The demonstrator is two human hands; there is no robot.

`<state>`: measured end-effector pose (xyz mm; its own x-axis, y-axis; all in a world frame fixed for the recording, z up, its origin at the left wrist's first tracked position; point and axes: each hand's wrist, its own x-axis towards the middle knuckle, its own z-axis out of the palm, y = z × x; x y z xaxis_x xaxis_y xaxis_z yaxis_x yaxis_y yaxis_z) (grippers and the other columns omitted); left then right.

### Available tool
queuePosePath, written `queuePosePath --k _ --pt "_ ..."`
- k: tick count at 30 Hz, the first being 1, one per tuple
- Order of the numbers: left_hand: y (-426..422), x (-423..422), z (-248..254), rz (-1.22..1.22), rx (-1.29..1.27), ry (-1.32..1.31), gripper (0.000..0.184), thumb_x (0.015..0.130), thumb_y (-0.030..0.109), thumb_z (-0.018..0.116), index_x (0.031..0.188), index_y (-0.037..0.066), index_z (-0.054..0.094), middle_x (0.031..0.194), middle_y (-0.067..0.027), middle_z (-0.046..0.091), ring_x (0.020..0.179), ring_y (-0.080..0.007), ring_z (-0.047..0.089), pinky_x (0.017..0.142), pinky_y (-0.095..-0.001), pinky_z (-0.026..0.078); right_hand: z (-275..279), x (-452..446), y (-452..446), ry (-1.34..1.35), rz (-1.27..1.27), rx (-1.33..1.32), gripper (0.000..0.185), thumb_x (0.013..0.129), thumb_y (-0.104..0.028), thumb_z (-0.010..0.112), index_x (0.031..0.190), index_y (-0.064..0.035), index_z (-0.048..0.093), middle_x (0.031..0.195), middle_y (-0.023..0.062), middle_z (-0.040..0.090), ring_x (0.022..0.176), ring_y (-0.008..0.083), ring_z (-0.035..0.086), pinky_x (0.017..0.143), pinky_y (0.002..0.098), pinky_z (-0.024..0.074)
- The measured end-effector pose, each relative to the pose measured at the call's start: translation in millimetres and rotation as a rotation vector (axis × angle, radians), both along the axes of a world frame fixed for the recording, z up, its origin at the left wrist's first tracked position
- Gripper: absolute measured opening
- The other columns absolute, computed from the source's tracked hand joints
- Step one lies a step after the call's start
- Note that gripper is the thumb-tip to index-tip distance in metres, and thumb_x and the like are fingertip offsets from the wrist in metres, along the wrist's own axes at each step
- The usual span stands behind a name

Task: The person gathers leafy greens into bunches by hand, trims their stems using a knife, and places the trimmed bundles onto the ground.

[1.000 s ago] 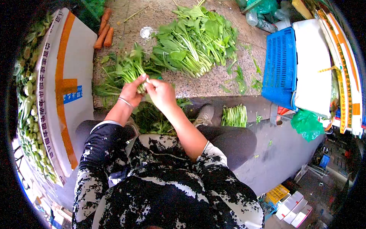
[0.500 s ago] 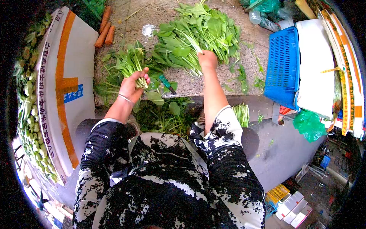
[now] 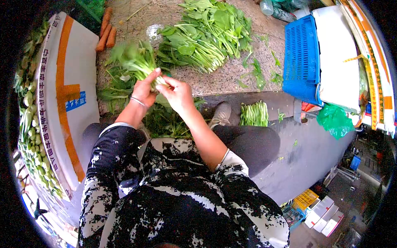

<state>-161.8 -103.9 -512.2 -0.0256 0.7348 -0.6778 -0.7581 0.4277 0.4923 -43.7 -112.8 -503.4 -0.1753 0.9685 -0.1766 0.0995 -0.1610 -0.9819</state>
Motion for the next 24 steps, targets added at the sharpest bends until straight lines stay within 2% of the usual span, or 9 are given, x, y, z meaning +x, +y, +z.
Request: queuePosePath --k 1,3,5,7,10,17,18,23,24 --pt "-1 -2 -2 -0.017 -0.009 0.054 0.017 0.073 0.013 0.065 0.084 0.003 0.057 0.075 -0.0062 0.060 0.068 -0.0183 0.058 0.061 -0.0322 0.048 -2 7 7 -0.003 -0.004 0.000 0.028 0.072 -0.021 0.068 0.089 0.0004 0.062 0.073 0.0071 0.062 0.063 0.0105 0.057 0.056 0.0241 0.0453" --pt "1 -8 -8 -0.006 -0.069 -0.002 0.016 0.073 0.008 0.063 0.086 0.003 0.055 0.075 -0.0065 0.059 0.067 -0.0186 0.058 0.061 -0.0312 0.049 4 32 33 -0.151 0.007 -0.345 0.030 0.070 -0.025 0.069 0.084 0.0001 0.062 0.070 0.0083 0.062 0.062 0.0145 0.059 0.059 0.0269 0.0465" --pt "1 -9 0 0.013 -0.026 0.011 0.016 0.074 0.009 0.063 0.086 0.003 0.055 0.074 -0.0064 0.059 0.067 -0.0180 0.058 0.061 -0.0301 0.049 -40 61 61 -0.484 -0.294 0.053 0.034 0.066 -0.027 0.071 0.089 -0.0044 0.061 0.082 0.0108 0.061 0.077 0.0205 0.058 0.068 0.0305 0.0456" --pt "2 -9 3 -0.003 -0.004 0.029 0.016 0.074 0.009 0.062 0.086 0.003 0.055 0.074 -0.0059 0.059 0.067 -0.0175 0.058 0.060 -0.0299 0.049 -60 81 85 -1.140 -0.327 0.311 0.049 0.061 -0.026 0.073 0.103 -0.0093 0.052 0.100 0.0123 0.054 0.097 0.0259 0.049 0.082 0.0363 0.0392" --pt "1 -9 3 -0.035 -0.004 0.039 0.015 0.074 0.010 0.062 0.086 0.004 0.055 0.074 -0.0051 0.059 0.068 -0.0167 0.058 0.060 -0.0295 0.049 -74 91 106 -1.242 -0.147 0.236 0.064 0.056 -0.025 0.074 0.110 -0.0124 0.042 0.111 0.0110 0.044 0.108 0.0275 0.039 0.089 0.0405 0.0312" --pt "5 -10 2 -0.069 0.018 0.030 0.016 0.074 0.012 0.063 0.085 0.005 0.055 0.074 -0.0039 0.059 0.069 -0.0160 0.058 0.060 -0.0292 0.049 -83 102 131 -1.245 0.046 0.269 0.059 0.053 -0.020 0.074 0.104 -0.0151 0.044 0.102 0.0073 0.053 0.101 0.0231 0.046 0.088 0.0380 0.0300" --pt "6 -10 2 -0.070 0.024 0.031 0.016 0.074 0.012 0.063 0.085 0.004 0.055 0.075 -0.0042 0.059 0.069 -0.0163 0.058 0.060 -0.0294 0.049 -81 104 131 -1.251 0.041 0.326 0.048 0.056 -0.024 0.071 0.098 -0.0135 0.051 0.094 0.0080 0.058 0.095 0.0238 0.050 0.085 0.0387 0.0330" --pt "5 -9 8 -0.043 0.021 0.034 0.015 0.074 0.011 0.062 0.085 0.003 0.056 0.076 -0.0054 0.060 0.069 -0.0174 0.058 0.061 -0.0299 0.049 -68 113 152 -1.299 0.231 0.219 0.039 0.061 -0.034 0.066 0.086 -0.0053 0.059 0.087 0.0133 0.060 0.083 0.0291 0.056 0.074 0.0412 0.0409" --pt "5 -9 8 -0.036 0.017 0.031 0.015 0.075 0.011 0.062 0.085 0.002 0.056 0.076 -0.0057 0.060 0.069 -0.0177 0.058 0.061 -0.0299 0.049 -73 119 163 -1.090 0.243 0.089 0.039 0.061 -0.033 0.066 0.085 -0.0031 0.058 0.085 0.0137 0.060 0.079 0.0267 0.057 0.069 0.0388 0.0431"
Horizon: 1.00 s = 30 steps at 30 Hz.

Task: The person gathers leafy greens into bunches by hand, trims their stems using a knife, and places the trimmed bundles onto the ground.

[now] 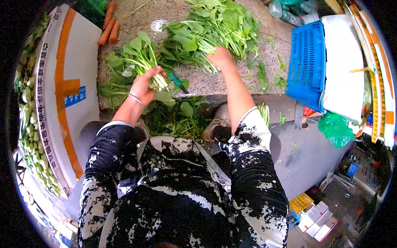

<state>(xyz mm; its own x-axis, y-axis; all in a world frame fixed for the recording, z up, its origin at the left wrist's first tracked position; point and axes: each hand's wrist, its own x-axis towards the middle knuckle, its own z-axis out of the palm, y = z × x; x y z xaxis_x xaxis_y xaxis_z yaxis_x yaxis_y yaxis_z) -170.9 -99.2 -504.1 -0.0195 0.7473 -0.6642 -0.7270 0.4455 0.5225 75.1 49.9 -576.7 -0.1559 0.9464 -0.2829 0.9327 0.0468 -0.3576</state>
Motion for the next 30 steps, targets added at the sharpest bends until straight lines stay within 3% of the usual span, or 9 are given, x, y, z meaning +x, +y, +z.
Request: queuePosePath --k 2,5,10,17,19,21,23,24,30 --pt "2 -2 -2 0.044 -0.008 -0.041 0.018 0.071 0.005 0.063 0.085 0.001 0.053 0.074 -0.0072 0.059 0.068 -0.0197 0.060 0.057 -0.0338 0.051 22 -2 9 0.313 -0.141 -0.479 0.029 0.066 -0.025 0.063 0.080 -0.0019 0.054 0.080 0.0138 0.059 0.069 0.0158 0.057 0.051 0.0274 0.0443" --pt "3 -5 -4 0.027 0.028 -0.023 0.017 0.071 0.004 0.063 0.084 0.000 0.054 0.075 -0.0079 0.060 0.068 -0.0195 0.060 0.056 -0.0337 0.051 40 -4 -3 0.888 -0.421 -0.810 0.017 0.072 -0.018 0.059 0.079 -0.0057 0.051 0.076 0.0101 0.058 0.063 0.0093 0.053 0.044 0.0198 0.0381" --pt "1 -6 -9 -0.013 0.009 0.002 0.019 0.074 0.009 0.061 0.089 0.000 0.057 0.082 -0.0073 0.061 0.075 -0.0179 0.060 0.062 -0.0315 0.050 14 0 -27 1.380 -0.690 -1.055 0.014 0.077 -0.014 0.057 0.086 -0.0058 0.051 0.074 0.0042 0.056 0.062 0.0099 0.051 0.045 0.0176 0.0359" --pt "5 19 -11 -0.047 0.083 0.043 0.018 0.071 0.008 0.065 0.086 0.001 0.057 0.084 -0.0113 0.062 0.071 -0.0197 0.060 0.063 -0.0317 0.050 42 -31 -58 1.123 -0.663 -0.788 0.013 0.076 -0.007 0.055 0.087 -0.0033 0.051 0.068 0.0055 0.056 0.054 0.0102 0.051 0.042 0.0190 0.0375" --pt "11 36 -25 -0.093 0.017 0.099 0.020 0.069 0.007 0.067 0.085 0.002 0.057 0.075 -0.0089 0.063 0.064 -0.0172 0.060 0.061 -0.0292 0.049 50 -45 -77 0.933 -0.568 -0.463 0.012 0.074 -0.005 0.053 0.086 -0.0027 0.050 0.068 0.0063 0.057 0.053 0.0099 0.052 0.039 0.0195 0.0366" --pt "6 58 -52 0.024 0.098 -0.108 0.021 0.069 0.007 0.067 0.088 0.003 0.057 0.078 -0.0070 0.063 0.066 -0.0171 0.060 0.062 -0.0303 0.049 46 -60 -98 0.883 -0.508 -0.369 0.015 0.072 -0.006 0.053 0.086 -0.0019 0.049 0.069 0.0058 0.057 0.053 0.0087 0.051 0.039 0.0203 0.0370" --pt "-1 70 -86 0.020 0.043 -0.258 0.024 0.073 0.017 0.066 0.092 0.005 0.058 0.086 -0.0054 0.062 0.076 -0.0177 0.059 0.070 -0.0317 0.048 39 -71 -116 0.236 -0.180 0.029 0.025 0.071 -0.013 0.059 0.090 -0.0009 0.048 0.075 0.0155 0.059 0.069 0.0292 0.059 0.063 0.0379 0.0466" --pt "-9 69 -80 0.023 0.038 -0.289 0.027 0.073 0.020 0.066 0.094 0.006 0.057 0.088 -0.0052 0.062 0.078 -0.0181 0.059 0.072 -0.0328 0.048 49 -75 -120 0.124 -0.122 -0.021 0.029 0.071 -0.017 0.060 0.092 -0.0008 0.047 0.081 0.0202 0.058 0.080 0.0358 0.057 0.073 0.0420 0.0441" --pt "-25 53 -101 -0.059 0.027 -0.327 0.041 0.072 0.032 0.066 0.103 0.008 0.053 0.099 -0.0065 0.059 0.089 -0.0211 0.056 0.084 -0.0361 0.043 68 -96 -141 -0.088 0.235 -0.244 0.026 0.083 -0.015 0.037 0.101 0.0034 0.044 0.095 0.0243 0.055 0.088 0.0340 0.056 0.076 0.0409 0.0448"
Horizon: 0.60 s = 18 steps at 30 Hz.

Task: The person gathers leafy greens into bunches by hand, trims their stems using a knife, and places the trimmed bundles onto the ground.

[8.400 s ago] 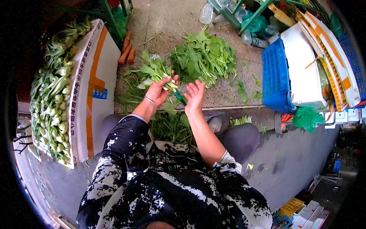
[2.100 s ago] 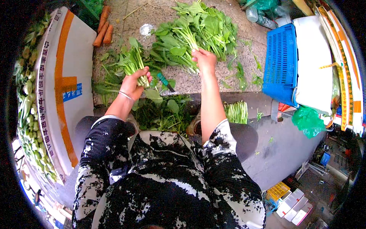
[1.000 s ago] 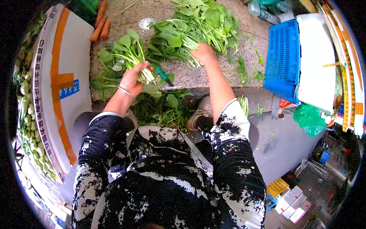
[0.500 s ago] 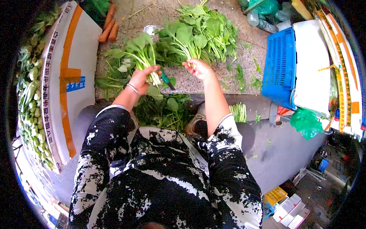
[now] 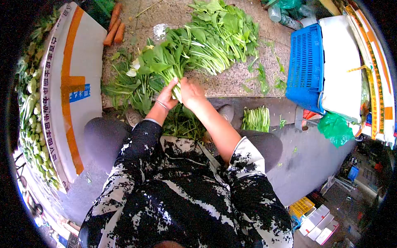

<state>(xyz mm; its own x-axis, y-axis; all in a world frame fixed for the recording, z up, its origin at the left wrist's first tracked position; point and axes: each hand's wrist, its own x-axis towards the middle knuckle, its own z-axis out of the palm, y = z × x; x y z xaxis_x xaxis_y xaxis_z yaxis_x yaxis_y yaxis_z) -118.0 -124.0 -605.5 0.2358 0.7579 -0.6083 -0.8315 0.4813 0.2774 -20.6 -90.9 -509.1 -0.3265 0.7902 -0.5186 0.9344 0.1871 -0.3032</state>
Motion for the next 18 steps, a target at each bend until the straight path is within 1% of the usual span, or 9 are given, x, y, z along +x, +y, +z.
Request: queuePosePath --k 5,7,8,9,11,13,15,16,18 --pt "-3 -3 -8 0.023 0.010 -0.140 0.029 0.073 0.022 0.064 0.096 0.006 0.056 0.089 -0.0058 0.060 0.083 -0.0193 0.058 0.079 -0.0336 0.045 -8 3 -11 0.008 0.039 0.021 0.034 0.080 -0.013 0.042 0.108 0.0063 0.041 0.099 0.0239 0.053 0.092 0.0349 0.054 0.081 0.0390 0.0437" --pt "-5 -5 -5 0.047 0.054 -0.174 0.029 0.074 0.021 0.062 0.098 0.004 0.056 0.090 -0.0070 0.060 0.084 -0.0203 0.058 0.080 -0.0343 0.045 -14 14 -16 0.160 0.079 0.040 0.050 0.074 -0.010 0.049 0.119 0.0054 0.034 0.099 0.0220 0.054 0.093 0.0340 0.054 0.082 0.0370 0.0434" --pt "-5 -5 -12 0.050 0.097 -0.210 0.029 0.076 0.020 0.060 0.099 0.003 0.055 0.092 -0.0089 0.060 0.085 -0.0215 0.058 0.082 -0.0349 0.045 -20 23 -15 0.334 0.032 -0.009 0.063 0.069 -0.006 0.053 0.127 0.0012 0.028 0.100 0.0209 0.054 0.091 0.0336 0.054 0.082 0.0364 0.0433" --pt "-5 -5 -11 0.054 0.092 -0.213 0.029 0.076 0.020 0.060 0.099 0.003 0.055 0.092 -0.0089 0.060 0.085 -0.0215 0.058 0.082 -0.0349 0.045 -13 27 -7 0.434 -0.047 -0.295 0.063 0.068 -0.002 0.055 0.126 0.0000 0.031 0.108 0.0158 0.052 0.097 0.0213 0.053 0.082 0.0301 0.0426" --pt "-3 -3 -10 0.086 0.123 -0.259 0.030 0.076 0.019 0.059 0.100 0.002 0.054 0.094 -0.0104 0.059 0.086 -0.0226 0.058 0.083 -0.0359 0.045 -18 37 -9 0.797 -0.417 -0.489 0.059 0.070 0.001 0.054 0.125 -0.0006 0.034 0.109 0.0124 0.052 0.095 0.0174 0.052 0.081 0.0284 0.0419" --pt "-2 -2 -11 0.084 0.164 -0.302 0.037 0.077 0.022 0.058 0.108 0.002 0.050 0.098 -0.0134 0.058 0.089 -0.0257 0.057 0.082 -0.0388 0.045 -23 40 -15 0.948 -0.717 -0.304 0.050 0.076 -0.014 0.054 0.123 -0.0027 0.039 0.116 0.0108 0.048 0.100 0.0171 0.048 0.079 0.0273 0.0392" --pt "-1 1 -10 0.109 0.151 -0.311 0.040 0.077 0.023 0.058 0.109 0.002 0.048 0.099 -0.0140 0.057 0.091 -0.0259 0.056 0.081 -0.0394 0.045 -35 43 -25 1.196 -1.132 -0.160 0.051 0.080 -0.030 0.049 0.124 -0.0069 0.039 0.124 0.0094 0.043 0.113 0.0192 0.038 0.090 0.0347 0.0305" --pt "0 3 -8 0.117 0.150 -0.315 0.040 0.077 0.023 0.058 0.109 0.002 0.048 0.099 -0.0140 0.057 0.091 -0.0259 0.056 0.081 -0.0394 0.045 -23 28 -34 1.203 -1.203 -0.033 0.053 0.082 -0.040 0.039 0.126 -0.0107 0.037 0.129 0.0088 0.037 0.120 0.0214 0.031 0.090 0.0323 0.0256" --pt "-2 6 -6 0.157 0.150 -0.297 0.040 0.077 0.025 0.058 0.109 0.002 0.049 0.100 -0.0138 0.057 0.092 -0.0255 0.055 0.081 -0.0386 0.045 -38 14 -40 1.288 -1.268 0.117 0.058 0.085 -0.046 0.035 0.130 -0.0097 0.031 0.135 0.0104 0.028 0.125 0.0216 0.024 0.098 0.0367 0.0178"
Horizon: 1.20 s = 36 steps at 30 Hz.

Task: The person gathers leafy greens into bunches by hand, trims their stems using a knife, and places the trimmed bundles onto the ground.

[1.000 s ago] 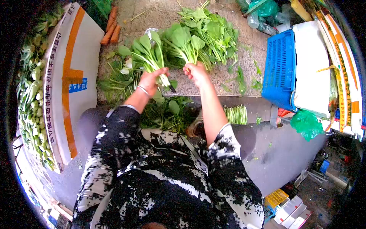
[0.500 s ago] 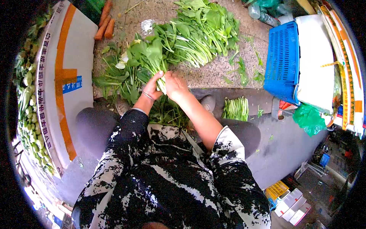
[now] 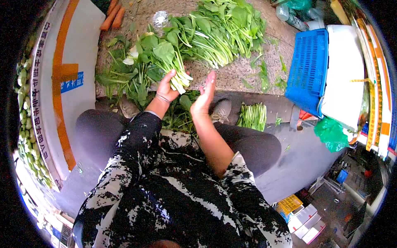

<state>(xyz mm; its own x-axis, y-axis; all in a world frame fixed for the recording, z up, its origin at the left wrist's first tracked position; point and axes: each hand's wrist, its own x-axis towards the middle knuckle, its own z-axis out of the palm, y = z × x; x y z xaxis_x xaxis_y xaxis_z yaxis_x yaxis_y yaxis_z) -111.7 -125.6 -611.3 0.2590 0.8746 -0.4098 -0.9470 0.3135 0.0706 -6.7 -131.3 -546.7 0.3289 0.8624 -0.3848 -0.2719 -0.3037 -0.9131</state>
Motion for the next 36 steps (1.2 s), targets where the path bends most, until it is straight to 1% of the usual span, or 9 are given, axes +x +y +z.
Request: queuePosePath --k 3,7,10,16,20,23,27,33,36 --pt "-8 23 -11 0.021 -0.069 -0.053 0.037 0.076 0.017 0.061 0.109 0.004 0.049 0.100 -0.0109 0.057 0.093 -0.0232 0.055 0.084 -0.0361 0.043 -33 -30 17 0.086 -0.129 0.128 0.056 0.089 -0.042 0.029 0.130 -0.0025 0.028 0.135 0.0125 0.026 0.126 0.0236 0.021 0.102 0.0338 0.0137" --pt "-2 17 8 0.069 -0.038 -0.047 0.035 0.075 0.009 0.060 0.109 0.004 0.050 0.098 -0.0091 0.058 0.089 -0.0216 0.056 0.083 -0.0321 0.045 -26 -39 30 0.241 -0.107 0.035 0.058 0.085 -0.046 0.039 0.129 -0.0082 0.033 0.122 0.0096 0.037 0.109 0.0231 0.039 0.092 0.0357 0.0305" --pt "-1 17 0 0.073 -0.034 -0.021 0.035 0.078 0.017 0.058 0.109 0.002 0.049 0.101 -0.0114 0.057 0.091 -0.0228 0.056 0.084 -0.0349 0.043 -21 -28 30 0.482 -0.107 -0.037 0.058 0.083 -0.038 0.046 0.126 -0.0017 0.032 0.123 0.0133 0.040 0.103 0.0220 0.048 0.085 0.0328 0.0393" --pt "-9 16 -13 0.052 -0.099 0.060 0.026 0.077 0.017 0.059 0.100 0.005 0.053 0.089 -0.0059 0.060 0.080 -0.0175 0.058 0.073 -0.0321 0.048 -33 -25 13 -0.009 0.101 -0.056 0.026 0.085 -0.014 0.048 0.103 0.0032 0.056 0.100 0.0118 0.057 0.089 0.0168 0.054 0.079 0.0268 0.0417" --pt "-10 11 -6 -0.005 -0.135 0.118 0.025 0.075 0.015 0.062 0.099 0.009 0.054 0.087 -0.0024 0.061 0.076 -0.0146 0.058 0.067 -0.0280 0.048 -32 -22 17 -0.019 0.085 -0.149 0.025 0.084 -0.012 0.049 0.103 0.0018 0.056 0.097 0.0106 0.058 0.086 0.0156 0.054 0.076 0.0261 0.0424" --pt "-9 12 -4 0.021 -0.076 0.166 0.027 0.075 0.014 0.062 0.100 0.009 0.054 0.087 -0.0017 0.061 0.075 -0.0142 0.058 0.065 -0.0274 0.047 -53 -8 32 0.093 0.295 -0.120 0.029 0.084 -0.019 0.049 0.104 0.0004 0.054 0.096 0.0082 0.058 0.081 0.0149 0.055 0.069 0.0279 0.0446" --pt "-10 9 -1 0.008 -0.070 0.224 0.031 0.074 0.012 0.063 0.103 0.008 0.053 0.089 -0.0024 0.060 0.077 -0.0137 0.058 0.065 -0.0268 0.047 -44 2 48 0.174 0.432 -0.422 0.025 0.083 -0.021 0.050 0.094 0.0006 0.057 0.086 0.0064 0.060 0.072 0.0130 0.056 0.064 0.0251 0.0441" --pt "-11 9 -9 -0.025 -0.074 0.263 0.030 0.073 0.009 0.063 0.102 0.007 0.054 0.091 -0.0033 0.060 0.080 -0.0145 0.058 0.070 -0.0286 0.047 -64 -3 39 -0.590 0.473 -0.098 0.019 0.077 -0.020 0.057 0.074 -0.0026 0.063 0.059 0.0039 0.056 0.051 0.0129 0.049 0.051 0.0267 0.0396" --pt "-12 10 -11 -0.020 -0.096 0.228 0.030 0.073 0.008 0.063 0.102 0.006 0.054 0.091 -0.0037 0.060 0.082 -0.0155 0.058 0.072 -0.0299 0.048 -73 3 46 -0.672 0.539 -0.011 0.019 0.075 -0.022 0.058 0.074 -0.0034 0.062 0.069 0.0083 0.058 0.060 0.0134 0.053 0.056 0.0269 0.0425"
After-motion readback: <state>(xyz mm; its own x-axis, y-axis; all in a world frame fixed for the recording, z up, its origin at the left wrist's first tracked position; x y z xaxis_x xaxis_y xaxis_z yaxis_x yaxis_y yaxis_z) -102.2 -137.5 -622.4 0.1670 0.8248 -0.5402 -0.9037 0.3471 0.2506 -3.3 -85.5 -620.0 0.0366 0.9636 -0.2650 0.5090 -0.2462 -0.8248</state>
